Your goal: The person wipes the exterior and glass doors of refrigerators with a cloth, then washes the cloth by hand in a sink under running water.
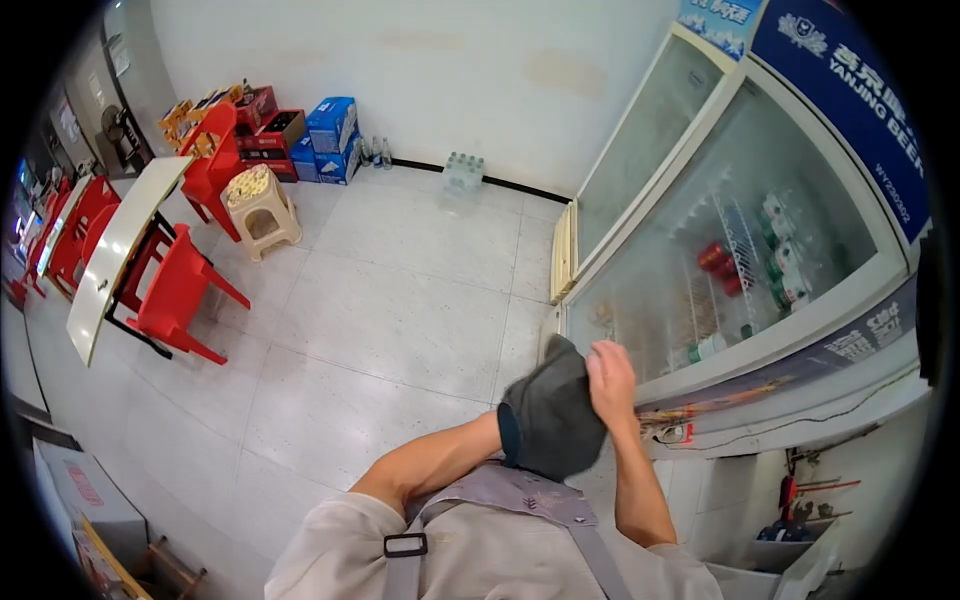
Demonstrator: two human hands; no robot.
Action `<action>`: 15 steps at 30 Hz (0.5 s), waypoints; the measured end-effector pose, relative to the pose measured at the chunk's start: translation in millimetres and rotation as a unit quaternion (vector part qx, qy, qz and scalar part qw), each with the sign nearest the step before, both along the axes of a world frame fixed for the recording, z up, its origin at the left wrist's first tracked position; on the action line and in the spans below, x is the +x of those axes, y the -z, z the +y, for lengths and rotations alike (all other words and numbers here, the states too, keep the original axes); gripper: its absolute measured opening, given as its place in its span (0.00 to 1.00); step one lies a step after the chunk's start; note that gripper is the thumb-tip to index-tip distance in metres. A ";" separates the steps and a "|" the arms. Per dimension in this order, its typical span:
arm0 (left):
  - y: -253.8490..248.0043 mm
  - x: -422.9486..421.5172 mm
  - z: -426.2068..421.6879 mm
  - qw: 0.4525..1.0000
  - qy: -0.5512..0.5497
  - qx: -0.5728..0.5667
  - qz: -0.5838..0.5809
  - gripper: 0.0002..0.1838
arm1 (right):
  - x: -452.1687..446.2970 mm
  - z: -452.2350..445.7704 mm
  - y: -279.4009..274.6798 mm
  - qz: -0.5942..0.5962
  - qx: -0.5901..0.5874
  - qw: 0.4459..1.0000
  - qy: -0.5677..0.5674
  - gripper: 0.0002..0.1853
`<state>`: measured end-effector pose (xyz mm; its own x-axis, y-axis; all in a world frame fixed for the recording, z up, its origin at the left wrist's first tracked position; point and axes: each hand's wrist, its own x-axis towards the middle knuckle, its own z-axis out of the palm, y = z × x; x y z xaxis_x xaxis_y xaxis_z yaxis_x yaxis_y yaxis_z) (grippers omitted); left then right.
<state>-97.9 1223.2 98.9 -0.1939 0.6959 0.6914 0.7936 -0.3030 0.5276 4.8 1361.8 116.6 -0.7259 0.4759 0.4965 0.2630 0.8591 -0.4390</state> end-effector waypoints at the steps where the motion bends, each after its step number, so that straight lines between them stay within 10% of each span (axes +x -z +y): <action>1: 4.1 -17.4 -2.4 1.000 -0.019 0.001 0.008 0.32 | -13.6 -15.8 -6.3 0.025 -0.050 0.998 0.000 0.12; 3: 20.4 -55.2 4.1 0.999 -0.039 0.033 0.014 0.33 | -32.5 -27.2 -4.0 0.073 -0.148 0.986 0.016 0.11; 5: 83.1 -90.0 31.9 0.920 0.180 -0.064 -0.343 0.34 | -57.4 -17.2 17.3 0.119 -0.327 0.937 0.007 0.15; 6: 97.7 -101.0 49.3 0.918 0.191 -0.068 -0.341 0.34 | -70.8 -9.2 31.9 0.157 -0.429 0.890 -0.011 0.17; 8: 103.7 -127.9 86.9 0.988 0.046 0.078 0.121 0.23 | -85.9 10.2 110.3 0.234 -0.532 0.813 -0.028 0.20; 9: -19.2 -138.2 64.8 0.969 -0.018 -0.240 0.056 0.24 | -94.9 17.9 129.3 0.249 -0.602 0.758 -0.027 0.20; 10: -71.9 -137.6 73.0 0.947 -0.045 -0.305 0.093 0.32 | -105.9 24.0 137.6 0.256 -0.661 0.705 -0.024 0.21; 15: -57.0 -226.2 142.5 0.957 -0.017 -0.289 0.024 0.38 | -177.6 69.6 145.2 0.280 -0.771 0.572 -0.013 0.22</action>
<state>-324.1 1365.7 155.9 -0.2008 0.9587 0.2014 0.8254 0.0549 0.5618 -172.8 1431.4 -28.6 -0.6753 0.6538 -0.3413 -0.2938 -0.6629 -0.6886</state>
